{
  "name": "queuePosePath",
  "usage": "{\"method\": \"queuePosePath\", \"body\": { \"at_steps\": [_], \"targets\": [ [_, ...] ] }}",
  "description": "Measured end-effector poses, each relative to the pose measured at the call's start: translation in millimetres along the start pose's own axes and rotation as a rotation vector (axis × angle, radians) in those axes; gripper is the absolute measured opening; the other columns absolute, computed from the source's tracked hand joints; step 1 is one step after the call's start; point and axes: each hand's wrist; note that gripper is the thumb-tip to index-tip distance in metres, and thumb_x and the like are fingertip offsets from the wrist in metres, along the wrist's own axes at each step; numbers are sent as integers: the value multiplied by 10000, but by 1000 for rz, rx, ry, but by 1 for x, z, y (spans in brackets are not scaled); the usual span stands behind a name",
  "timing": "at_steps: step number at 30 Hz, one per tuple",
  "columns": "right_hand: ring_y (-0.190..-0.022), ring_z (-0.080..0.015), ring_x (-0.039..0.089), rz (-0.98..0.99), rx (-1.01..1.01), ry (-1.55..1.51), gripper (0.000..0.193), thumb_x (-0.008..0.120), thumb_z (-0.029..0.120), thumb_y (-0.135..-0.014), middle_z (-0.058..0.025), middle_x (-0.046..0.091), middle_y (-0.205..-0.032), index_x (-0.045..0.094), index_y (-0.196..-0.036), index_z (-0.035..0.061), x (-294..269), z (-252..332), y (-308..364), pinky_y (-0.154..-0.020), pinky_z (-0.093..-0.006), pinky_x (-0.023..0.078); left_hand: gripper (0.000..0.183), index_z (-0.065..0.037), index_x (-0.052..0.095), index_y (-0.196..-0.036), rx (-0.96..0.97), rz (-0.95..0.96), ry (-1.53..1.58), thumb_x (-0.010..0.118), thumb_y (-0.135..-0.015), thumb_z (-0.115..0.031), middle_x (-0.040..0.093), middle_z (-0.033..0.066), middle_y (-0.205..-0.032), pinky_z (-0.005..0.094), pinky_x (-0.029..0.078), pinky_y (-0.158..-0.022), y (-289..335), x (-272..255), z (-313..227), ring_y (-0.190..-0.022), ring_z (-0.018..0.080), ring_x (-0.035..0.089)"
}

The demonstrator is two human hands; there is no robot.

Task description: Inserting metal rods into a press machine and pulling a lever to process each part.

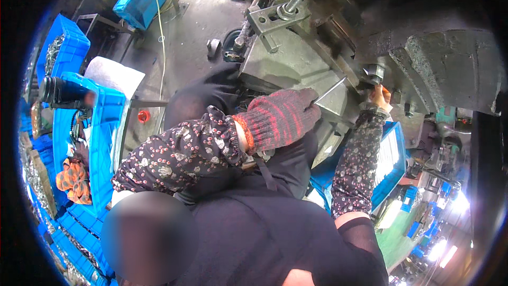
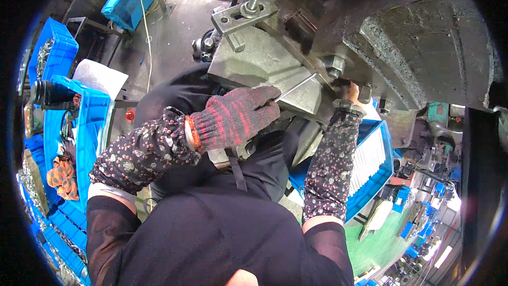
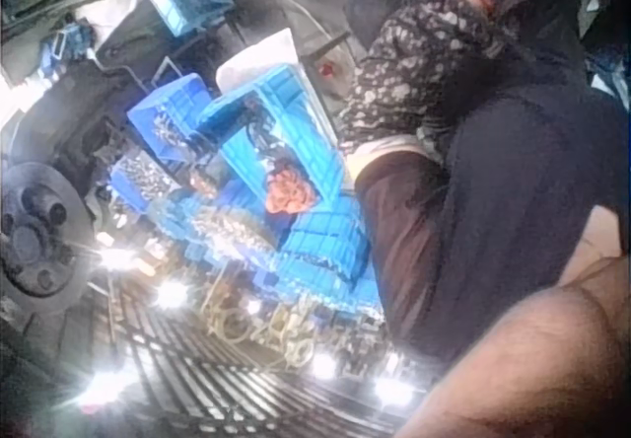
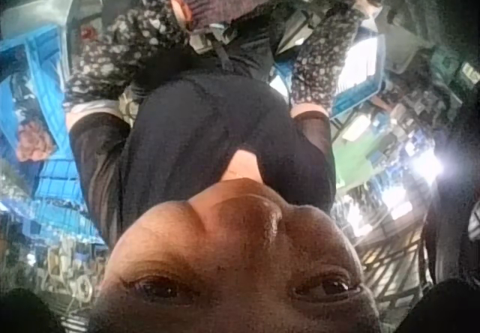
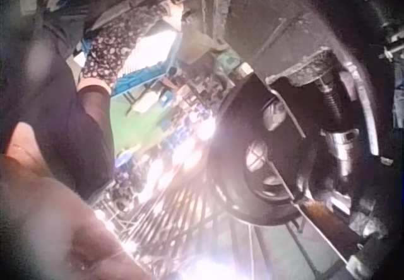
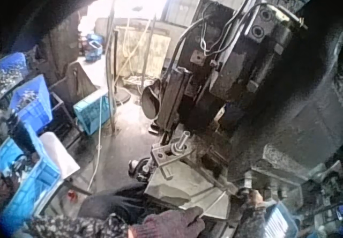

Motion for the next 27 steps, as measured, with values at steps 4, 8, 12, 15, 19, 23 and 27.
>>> {"method": "queuePosePath", "body": {
  "at_steps": [4, 8, 12, 15, 19, 23, 27],
  "targets": [
    [-841, -168, 647, 54, -195, 245, 180, 733, 112, -835, -101, 695, -926, 662, -952, -5, -7, 7, -1, -820, -314, 504, 344, -88, 555, -1220, -152, 13, 57, 544, -920, -256, 637, 142, -866, 363, 490, -686, 2, -2, -3, -812, 286, 640],
    [-825, -176, 643, 101, -98, 319, 216, 744, 114, -828, -102, 692, -926, 661, -977, -17, -16, -2, -12, -791, -308, 509, 319, -92, 564, -1199, -201, 88, 76, 548, -917, -239, 638, 146, -900, 370, 489, -709, 0, -3, -2, -826, 298, 638],
    [-666, -135, 586, -54, 32, 357, 290, 787, 186, -796, -70, 661, -807, 646, -961, -6, -9, 4, -9, -619, -270, 477, 269, -85, 578, -1149, -202, 47, 45, 547, -910, -204, 638, 156, -942, 371, 488, -752, -3, 2, 6, -875, 300, 635],
    [-507, -97, 522, -52, 66, -8, 334, 813, 241, -775, -43, 617, -690, 630, -946, 20, -19, 31, 22, -455, -239, 429, 279, -77, 580, -1154, 46, -23, -242, 542, -909, -206, 641, 162, -961, 367, 489, -769, 3, 4, 15, -906, 298, 631],
    [-520, -67, 513, -150, 212, -176, 198, 719, 162, -861, -15, 616, -698, 664, -1002, 34, -87, 59, 68, -457, -206, 411, 344, -90, 598, -1181, -131, 24, -54, 552, -896, -278, 616, 83, -841, 297, 469, -685, 7, 8, 16, -753, 169, 578],
    [-534, -93, 549, -378, 315, 109, 261, 733, 198, -837, -35, 648, -748, 684, -1039, 40, -228, 38, 105, -452, -217, 433, 389, -83, 591, -1224, -554, 71, 96, 563, -892, -282, 559, 12, -715, 246, 431, -553, -3, 15, 0, -617, 87, 520],
    [-609, -157, 603, -521, 612, 449, 287, 743, 245, -795, -55, 678, -796, 701, -978, 26, -343, -8, 165, -566, -310, 496, 383, -69, 596, -1216, -580, 126, 319, 569, -890, -267, 568, 28, -719, 254, 438, -558, -8, 20, -13, -621, 98, 525]
  ]
}}
Point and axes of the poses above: each hand's wrist, its own y-axis away from the middle knuckle, its own x-axis out of the palm, z = x × y
